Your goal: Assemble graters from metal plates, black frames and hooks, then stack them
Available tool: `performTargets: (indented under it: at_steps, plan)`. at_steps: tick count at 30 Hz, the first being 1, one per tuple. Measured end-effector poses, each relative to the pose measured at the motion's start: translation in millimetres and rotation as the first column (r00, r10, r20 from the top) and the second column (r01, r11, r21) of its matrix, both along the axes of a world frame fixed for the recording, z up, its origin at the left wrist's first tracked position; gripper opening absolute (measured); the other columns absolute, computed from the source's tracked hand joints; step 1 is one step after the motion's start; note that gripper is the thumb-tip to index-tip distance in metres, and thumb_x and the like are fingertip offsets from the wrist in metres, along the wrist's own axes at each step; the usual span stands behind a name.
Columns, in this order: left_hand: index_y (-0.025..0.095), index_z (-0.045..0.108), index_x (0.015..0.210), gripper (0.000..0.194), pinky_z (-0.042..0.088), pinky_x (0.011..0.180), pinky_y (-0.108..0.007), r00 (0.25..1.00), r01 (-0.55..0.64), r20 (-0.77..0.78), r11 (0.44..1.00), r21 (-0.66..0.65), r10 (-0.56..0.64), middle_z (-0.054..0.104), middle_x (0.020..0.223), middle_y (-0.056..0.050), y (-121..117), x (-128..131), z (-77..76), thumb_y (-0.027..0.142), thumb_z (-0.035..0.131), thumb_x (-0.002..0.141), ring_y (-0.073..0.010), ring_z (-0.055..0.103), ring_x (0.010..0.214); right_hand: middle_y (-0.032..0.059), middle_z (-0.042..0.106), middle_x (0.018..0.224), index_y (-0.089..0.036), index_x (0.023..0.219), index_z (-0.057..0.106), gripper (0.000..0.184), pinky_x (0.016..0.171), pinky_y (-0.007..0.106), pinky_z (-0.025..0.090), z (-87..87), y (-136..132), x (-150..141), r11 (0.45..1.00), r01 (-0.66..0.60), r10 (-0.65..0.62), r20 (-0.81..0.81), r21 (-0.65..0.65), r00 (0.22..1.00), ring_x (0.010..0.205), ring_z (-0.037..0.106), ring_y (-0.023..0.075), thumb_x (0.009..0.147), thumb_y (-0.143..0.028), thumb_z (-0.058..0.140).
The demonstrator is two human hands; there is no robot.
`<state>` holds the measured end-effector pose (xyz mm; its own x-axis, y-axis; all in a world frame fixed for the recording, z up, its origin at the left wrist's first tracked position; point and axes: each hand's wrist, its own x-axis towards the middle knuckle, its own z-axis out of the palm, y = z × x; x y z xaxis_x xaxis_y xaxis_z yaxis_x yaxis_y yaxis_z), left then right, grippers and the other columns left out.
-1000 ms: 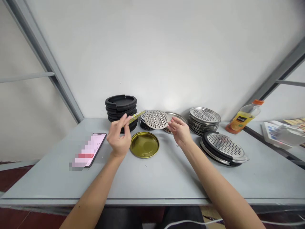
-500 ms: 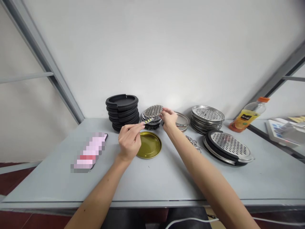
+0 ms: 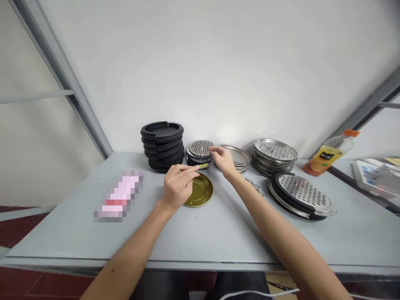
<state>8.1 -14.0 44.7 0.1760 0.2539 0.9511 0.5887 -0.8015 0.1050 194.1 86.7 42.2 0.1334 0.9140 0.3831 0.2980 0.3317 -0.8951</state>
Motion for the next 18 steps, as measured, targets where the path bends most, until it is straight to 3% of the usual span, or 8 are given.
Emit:
performTargets:
  at_steps: [3,9,15,18]
  plan:
    - [0.021,0.069,0.082,0.025,0.052,0.071,-0.033,1.0,-0.006,-0.013,1.0,-0.01,0.006,0.075,0.095,-0.002,0,0,-0.3,0.002,0.052,0.083,-0.0163,0.066,0.079,0.0049,0.071,0.105,-0.02,0.095,0.069,0.03,0.1,0.037,0.043,6.1,-2,0,0.998,-0.06,0.061,0.049,-0.011,0.997,0.102,0.064,0.0206,0.072,-0.014,0.052]
    - [0.021,0.069,0.081,0.025,0.052,0.071,-0.033,1.0,-0.012,-0.028,1.0,-0.028,0.011,0.075,0.095,-0.003,2,0,-2.5,0.003,0.052,0.083,-0.0164,0.066,0.079,0.0053,0.067,0.116,-0.023,0.108,0.066,0.041,0.108,0.042,0.036,16.9,-11,6,0.998,-0.058,0.057,0.053,0.012,0.997,0.116,0.057,0.0243,0.069,-0.011,0.06]
    - [0.02,0.068,0.082,0.025,0.052,0.072,-0.032,0.999,0.012,-0.052,0.999,-0.031,-0.014,0.075,0.095,-0.002,2,1,-3.9,0.001,0.052,0.082,-0.0163,0.066,0.08,0.0068,0.066,0.119,-0.022,0.112,0.063,0.041,0.104,0.042,0.04,18.3,-10,12,0.967,-0.256,0.256,0.014,-0.002,0.966,0.114,0.059,0.0225,0.072,-0.014,0.061]
    - [0.02,0.068,0.081,0.025,0.052,0.071,-0.033,0.998,0.011,-0.058,0.999,-0.035,-0.013,0.075,0.095,-0.003,2,0,-4.0,0.001,0.052,0.082,-0.0163,0.066,0.079,0.0066,0.068,0.113,-0.023,0.112,0.063,0.039,0.103,0.044,0.041,16.4,-15,12,0.979,-0.201,0.2,0.055,0.013,0.978,0.109,0.061,0.0237,0.073,-0.019,0.064]
